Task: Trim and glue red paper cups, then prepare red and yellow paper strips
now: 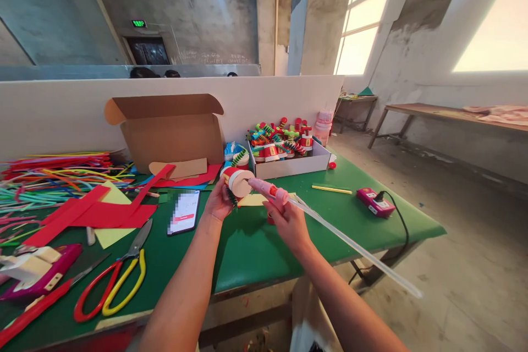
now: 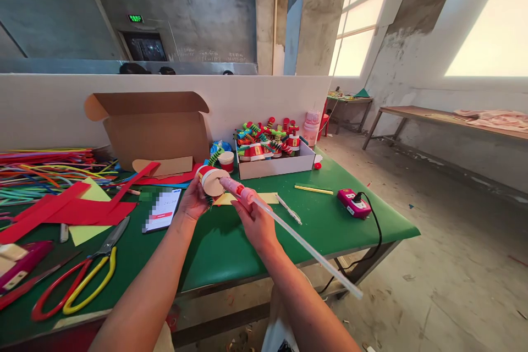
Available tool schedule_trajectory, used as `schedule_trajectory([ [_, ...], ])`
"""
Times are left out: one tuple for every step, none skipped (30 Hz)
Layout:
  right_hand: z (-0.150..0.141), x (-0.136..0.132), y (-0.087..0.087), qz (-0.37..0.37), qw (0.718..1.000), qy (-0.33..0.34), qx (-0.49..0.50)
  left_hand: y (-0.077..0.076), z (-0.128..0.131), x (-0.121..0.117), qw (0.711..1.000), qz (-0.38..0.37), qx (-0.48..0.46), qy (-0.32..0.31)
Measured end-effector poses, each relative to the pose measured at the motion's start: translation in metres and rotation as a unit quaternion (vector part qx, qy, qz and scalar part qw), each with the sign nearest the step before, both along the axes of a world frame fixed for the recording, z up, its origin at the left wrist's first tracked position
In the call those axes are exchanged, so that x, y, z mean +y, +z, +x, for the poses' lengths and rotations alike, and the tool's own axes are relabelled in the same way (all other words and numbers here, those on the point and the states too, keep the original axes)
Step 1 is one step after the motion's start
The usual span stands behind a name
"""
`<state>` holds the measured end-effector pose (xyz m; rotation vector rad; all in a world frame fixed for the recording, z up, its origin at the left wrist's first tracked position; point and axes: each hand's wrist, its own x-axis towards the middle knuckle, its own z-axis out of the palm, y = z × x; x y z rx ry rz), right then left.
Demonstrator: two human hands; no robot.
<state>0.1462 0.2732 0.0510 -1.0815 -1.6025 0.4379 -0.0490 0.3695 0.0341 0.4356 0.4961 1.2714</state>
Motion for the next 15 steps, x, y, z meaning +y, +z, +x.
schedule_trajectory([
  [-0.0001, -0.0002, -0.0003, -0.002, 1.0, 0.005, 0.003, 0.0004, 0.0002, -0.0003, 1.0, -0.001, 0.0, 0.001],
  [-0.0002, -0.0004, -0.0007, -0.004, 1.0, 0.01, 0.008, 0.0006, 0.0004, -0.0005, 1.0, -0.002, -0.001, 0.002],
  [-0.0004, -0.0006, -0.0012, -0.005, 1.0, 0.014, 0.014, 0.0007, 0.0005, -0.0005, 1.0, -0.001, -0.001, 0.004],
  [-0.0005, -0.0007, -0.0016, -0.006, 1.0, 0.015, 0.02, 0.0007, 0.0006, -0.0005, 1.0, -0.001, -0.002, 0.007],
  [-0.0004, -0.0008, -0.0019, -0.007, 1.0, 0.015, 0.024, 0.0006, 0.0006, -0.0004, 1.0, 0.0, -0.003, 0.009],
  [-0.0003, -0.001, -0.0018, -0.007, 1.0, 0.016, 0.026, 0.0005, 0.0006, -0.0003, 1.0, 0.001, -0.004, 0.011],
  [0.0, -0.0011, -0.0014, -0.006, 0.999, 0.019, 0.024, 0.0003, 0.0006, -0.0002, 1.0, 0.001, -0.004, 0.013],
  [0.0003, -0.0014, -0.0007, -0.004, 0.999, 0.024, 0.021, 0.0003, 0.0006, -0.0002, 1.0, 0.001, -0.005, 0.014],
  [0.0007, -0.0016, 0.0001, 0.0, 0.999, 0.029, 0.017, 0.0003, 0.0006, -0.0002, 1.0, 0.001, -0.005, 0.015],
  [0.0009, -0.002, 0.0011, 0.003, 0.999, 0.033, 0.013, 0.0004, 0.0007, -0.0003, 1.0, 0.0, -0.005, 0.015],
  [0.001, -0.0024, 0.0021, 0.006, 0.999, 0.035, 0.012, 0.0006, 0.0008, -0.0006, 1.0, 0.0, -0.005, 0.016],
  [0.0009, -0.0028, 0.0029, 0.006, 0.999, 0.034, 0.012, 0.0009, 0.0011, -0.0008, 1.0, 0.0, -0.005, 0.016],
  [0.0006, -0.0032, 0.0035, 0.004, 0.999, 0.031, 0.014, 0.0012, 0.0013, -0.0011, 1.0, 0.0, -0.005, 0.017],
  [0.0003, -0.0036, 0.0038, 0.001, 0.999, 0.029, 0.017, 0.0016, 0.0016, -0.0014, 1.0, 0.0, -0.005, 0.017],
  [-0.0002, -0.0038, 0.0038, 0.001, 0.999, 0.03, 0.019, 0.0019, 0.0018, -0.0016, 1.0, -0.001, -0.005, 0.018],
])
